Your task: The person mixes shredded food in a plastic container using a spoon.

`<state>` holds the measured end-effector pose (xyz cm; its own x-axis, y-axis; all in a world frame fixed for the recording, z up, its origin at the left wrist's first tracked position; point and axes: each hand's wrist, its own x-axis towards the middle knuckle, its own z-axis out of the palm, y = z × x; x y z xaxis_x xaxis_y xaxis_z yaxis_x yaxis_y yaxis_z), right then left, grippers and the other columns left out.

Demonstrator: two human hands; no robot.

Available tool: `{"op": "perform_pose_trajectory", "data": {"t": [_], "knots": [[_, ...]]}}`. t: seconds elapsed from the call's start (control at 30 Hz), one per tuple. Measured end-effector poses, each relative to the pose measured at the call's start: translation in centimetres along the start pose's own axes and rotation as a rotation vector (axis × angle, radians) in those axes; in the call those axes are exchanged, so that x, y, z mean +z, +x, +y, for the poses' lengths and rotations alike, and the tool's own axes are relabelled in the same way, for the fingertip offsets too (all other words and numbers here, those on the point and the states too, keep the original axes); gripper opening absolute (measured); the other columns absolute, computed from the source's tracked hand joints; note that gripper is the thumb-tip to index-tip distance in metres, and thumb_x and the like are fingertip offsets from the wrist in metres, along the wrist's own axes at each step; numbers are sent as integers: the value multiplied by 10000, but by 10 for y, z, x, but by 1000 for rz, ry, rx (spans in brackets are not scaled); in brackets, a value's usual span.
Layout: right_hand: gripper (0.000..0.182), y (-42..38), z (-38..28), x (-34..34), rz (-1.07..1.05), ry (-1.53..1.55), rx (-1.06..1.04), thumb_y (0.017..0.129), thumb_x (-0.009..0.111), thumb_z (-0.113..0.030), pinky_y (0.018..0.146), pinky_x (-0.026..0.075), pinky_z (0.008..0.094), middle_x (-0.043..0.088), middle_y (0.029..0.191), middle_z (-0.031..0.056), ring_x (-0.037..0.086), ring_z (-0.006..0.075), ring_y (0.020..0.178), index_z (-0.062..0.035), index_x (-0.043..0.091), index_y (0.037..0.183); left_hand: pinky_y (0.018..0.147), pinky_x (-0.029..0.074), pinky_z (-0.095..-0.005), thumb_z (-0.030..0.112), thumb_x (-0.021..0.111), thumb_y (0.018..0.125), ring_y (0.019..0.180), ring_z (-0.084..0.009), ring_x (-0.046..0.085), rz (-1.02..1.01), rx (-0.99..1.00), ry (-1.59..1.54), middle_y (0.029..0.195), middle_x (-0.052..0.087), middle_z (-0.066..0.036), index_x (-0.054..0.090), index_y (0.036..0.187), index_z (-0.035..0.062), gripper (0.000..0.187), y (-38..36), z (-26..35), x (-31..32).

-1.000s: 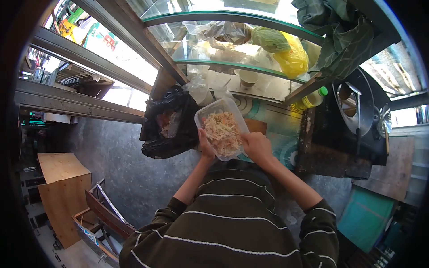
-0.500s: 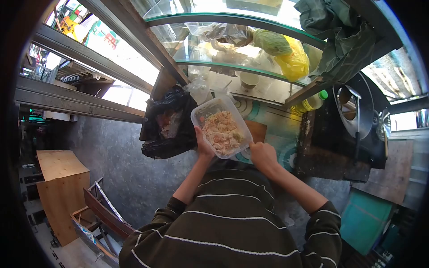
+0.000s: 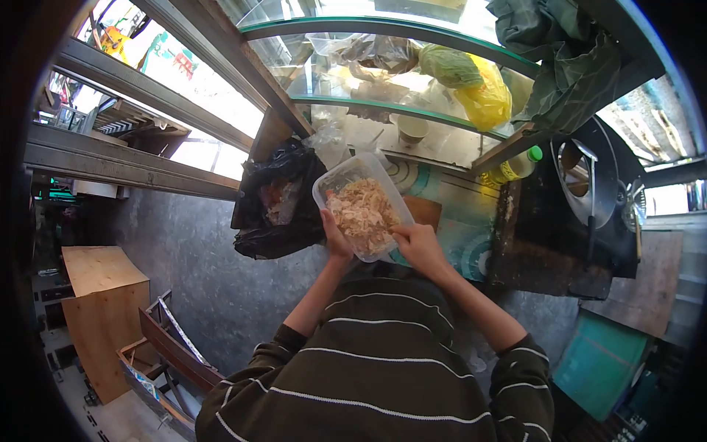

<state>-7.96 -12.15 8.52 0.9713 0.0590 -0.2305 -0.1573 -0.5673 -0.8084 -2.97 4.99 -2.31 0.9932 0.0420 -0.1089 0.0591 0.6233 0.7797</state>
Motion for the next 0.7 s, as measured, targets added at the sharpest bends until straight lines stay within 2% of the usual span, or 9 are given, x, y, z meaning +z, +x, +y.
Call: {"op": "perform_pose_trajectory", "data": {"t": [0.07, 0.2, 0.27, 0.4, 0.5, 0.57, 0.6, 0.67, 0.7], "knots": [[216, -6, -23, -19, 93, -295, -93, 772, 556, -110, 568, 449, 331, 602, 705, 159, 607, 274, 635, -29, 635, 956, 1027, 215, -349, 461, 375, 899, 1257, -236, 261, -25, -12, -62, 1392, 197, -129, 56, 1393, 52, 716, -1, 0, -1], [258, -9, -43, -30, 71, -489, -165, 763, 533, -93, 557, 452, 381, 572, 698, 138, 591, 294, 609, -62, 619, 1005, 1027, 213, -345, 461, 378, 898, 1261, -235, 256, -43, -86, -96, 1400, 180, -131, 56, 1396, 59, 717, -1, -4, -8], [337, -4, -38, -27, 73, -688, -158, 754, 506, -77, 521, 447, 406, 540, 692, 134, 581, 296, 581, -102, 577, 1082, 950, 367, -364, 481, 364, 895, 1122, -245, 451, -7, -84, -57, 1246, 418, -128, 281, 1295, 38, 602, -7, 19, 20], [399, -14, -15, -6, -70, -743, -215, 745, 481, -62, 496, 452, 401, 552, 701, 143, 580, 302, 575, -119, 544, 1135, 939, 375, -357, 472, 363, 900, 1109, -236, 459, 47, -83, -39, 1223, 430, -124, 289, 1286, 34, 588, -4, 17, 25], [340, -18, -21, -24, -162, -704, -186, 753, 467, -63, 493, 463, 396, 554, 695, 149, 585, 303, 575, -101, 558, 1078, 957, 350, -353, 467, 355, 904, 1130, -230, 435, 2, -37, 13, 1249, 404, -120, 287, 1287, 29, 586, -6, 4, 12], [261, -10, -18, -33, -77, -802, -113, 759, 462, -69, 507, 473, 401, 561, 698, 146, 590, 307, 579, -87, 564, 999, 1025, 123, -340, 533, 303, 888, 1241, -255, 217, 13, 22, 379, 1347, 236, -164, 125, 1385, 22, 735, -1, -15, -10], [261, -11, -14, -29, -77, -803, -109, 759, 462, -69, 507, 473, 401, 561, 698, 146, 590, 307, 579, -87, 564, 999, 1025, 123, -340, 533, 303, 888, 1241, -255, 217, 11, 19, 378, 1347, 236, -164, 125, 1385, 22, 735, -2, -10, -1], [186, -7, 4, -14, -62, -900, -71, 767, 457, -73, 527, 480, 398, 580, 688, 155, 602, 313, 609, -84, 582, 905, 1003, 269, -346, 448, 368, 904, 1203, -233, 335, -26, 133, 264, 1327, 312, -117, 160, 1370, 25, 663, -3, 8, 26], [186, -4, 12, -7, -63, -900, -71, 767, 457, -73, 527, 480, 398, 580, 688, 155, 602, 313, 609, -84, 582, 905, 1003, 269, -346, 448, 368, 904, 1203, -233, 335, -25, 132, 265, 1327, 312, -117, 160, 1370, 25, 663, -1, 9, 26]]}}
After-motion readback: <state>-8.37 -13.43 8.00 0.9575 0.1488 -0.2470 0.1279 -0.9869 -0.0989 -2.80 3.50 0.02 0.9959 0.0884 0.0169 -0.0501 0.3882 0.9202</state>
